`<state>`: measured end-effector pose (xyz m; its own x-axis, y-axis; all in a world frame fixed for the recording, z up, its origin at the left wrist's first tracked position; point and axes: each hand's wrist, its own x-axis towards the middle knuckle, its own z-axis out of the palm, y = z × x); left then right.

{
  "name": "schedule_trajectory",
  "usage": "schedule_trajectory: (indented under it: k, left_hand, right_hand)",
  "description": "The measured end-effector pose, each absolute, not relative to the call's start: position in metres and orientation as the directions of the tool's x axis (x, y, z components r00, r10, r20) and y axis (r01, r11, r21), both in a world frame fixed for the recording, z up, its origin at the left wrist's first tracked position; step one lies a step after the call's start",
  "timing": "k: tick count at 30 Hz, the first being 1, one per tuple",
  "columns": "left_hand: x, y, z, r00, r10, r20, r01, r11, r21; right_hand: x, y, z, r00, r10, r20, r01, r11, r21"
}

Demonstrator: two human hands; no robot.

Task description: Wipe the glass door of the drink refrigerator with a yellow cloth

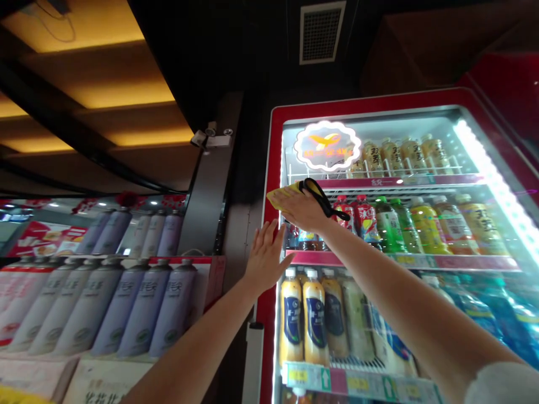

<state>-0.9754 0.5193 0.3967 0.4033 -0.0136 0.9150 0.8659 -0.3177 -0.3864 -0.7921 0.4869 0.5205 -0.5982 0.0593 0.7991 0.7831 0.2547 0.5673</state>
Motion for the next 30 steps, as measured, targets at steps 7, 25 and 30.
schedule_trajectory:
  k: [7,25,30]
  left_hand:
    - [-0.986,0.516,0.39,0.414,-0.012,0.91,0.864,-0.31,-0.397]
    - [-0.986,0.506,0.376,0.426,-0.004,0.905,0.878,-0.239,-0.414]
    - [-0.994,0.495,0.359,0.435,0.046,0.899,0.867,-0.29,-0.405]
  right_hand:
    - [-0.788,0.489,0.553,-0.392,0.028,0.92,0.884,0.289,0.368]
    - [-0.835,0.485,0.539,-0.548,0.101,0.83,0.818,0.274,0.506]
    - [-0.822,0.486,0.487,-0.673,0.058,0.738,0.712,0.322,0.624]
